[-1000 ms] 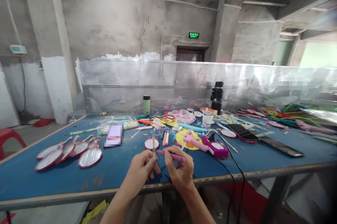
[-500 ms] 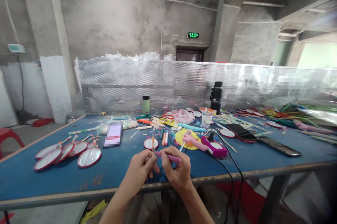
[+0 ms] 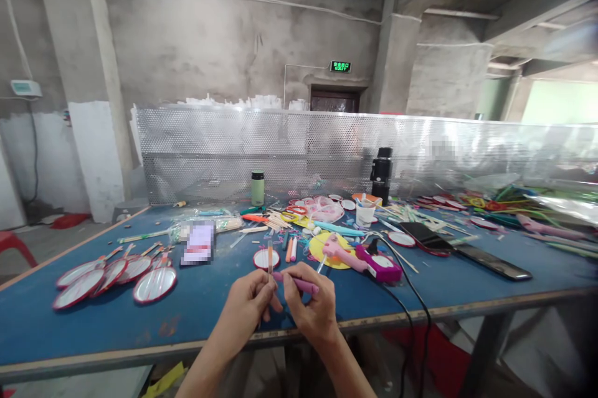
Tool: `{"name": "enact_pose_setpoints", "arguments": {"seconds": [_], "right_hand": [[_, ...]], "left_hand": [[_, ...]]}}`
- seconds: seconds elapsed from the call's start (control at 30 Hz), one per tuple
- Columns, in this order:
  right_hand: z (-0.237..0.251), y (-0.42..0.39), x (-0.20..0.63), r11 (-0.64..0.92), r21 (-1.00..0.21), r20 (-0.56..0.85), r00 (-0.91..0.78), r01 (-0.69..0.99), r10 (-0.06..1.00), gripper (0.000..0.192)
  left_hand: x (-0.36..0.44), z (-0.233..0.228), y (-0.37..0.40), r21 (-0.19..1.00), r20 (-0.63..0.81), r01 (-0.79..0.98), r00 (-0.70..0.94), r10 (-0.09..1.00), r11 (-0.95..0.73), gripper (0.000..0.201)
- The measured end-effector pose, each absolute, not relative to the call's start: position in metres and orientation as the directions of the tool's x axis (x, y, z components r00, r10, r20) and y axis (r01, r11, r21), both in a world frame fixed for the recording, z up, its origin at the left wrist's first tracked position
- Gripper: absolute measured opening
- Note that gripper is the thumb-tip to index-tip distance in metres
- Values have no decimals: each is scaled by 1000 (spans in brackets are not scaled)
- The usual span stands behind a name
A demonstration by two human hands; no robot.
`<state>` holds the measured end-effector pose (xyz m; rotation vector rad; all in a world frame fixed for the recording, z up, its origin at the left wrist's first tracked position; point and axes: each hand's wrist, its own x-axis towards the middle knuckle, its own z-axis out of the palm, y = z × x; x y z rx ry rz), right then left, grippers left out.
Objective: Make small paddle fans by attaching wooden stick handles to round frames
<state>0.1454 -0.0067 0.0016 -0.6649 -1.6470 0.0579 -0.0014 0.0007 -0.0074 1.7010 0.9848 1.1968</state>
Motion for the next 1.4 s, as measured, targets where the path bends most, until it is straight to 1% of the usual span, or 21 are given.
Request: {"name": "enact_pose_setpoints", "arguments": {"seconds": [0.2, 0.37, 0.73, 1.03, 1.4], "right_hand": [[2, -5, 145, 839, -398, 890, -64, 372, 451, 15], [2, -5, 144, 827, -416, 887, -30, 379, 460, 17], [4, -4, 144, 818, -416, 886, -24, 397, 463, 17], [5, -4, 144, 804, -419, 888, 5, 422, 461, 17], [4, -4, 145, 806, -390, 899, -8, 445, 439, 19]], "left_hand": [[-1, -5, 1, 917, 329, 148, 240, 913, -370, 34], [-1, -8, 2, 921, 326, 137, 247, 913, -365, 32], [-1, -7, 2, 920, 334, 123, 244, 910, -371, 32], [-1, -6, 0, 927, 310, 137, 243, 919, -349, 31], [-2, -8, 3, 929, 306, 133, 254, 918, -346, 29]]}}
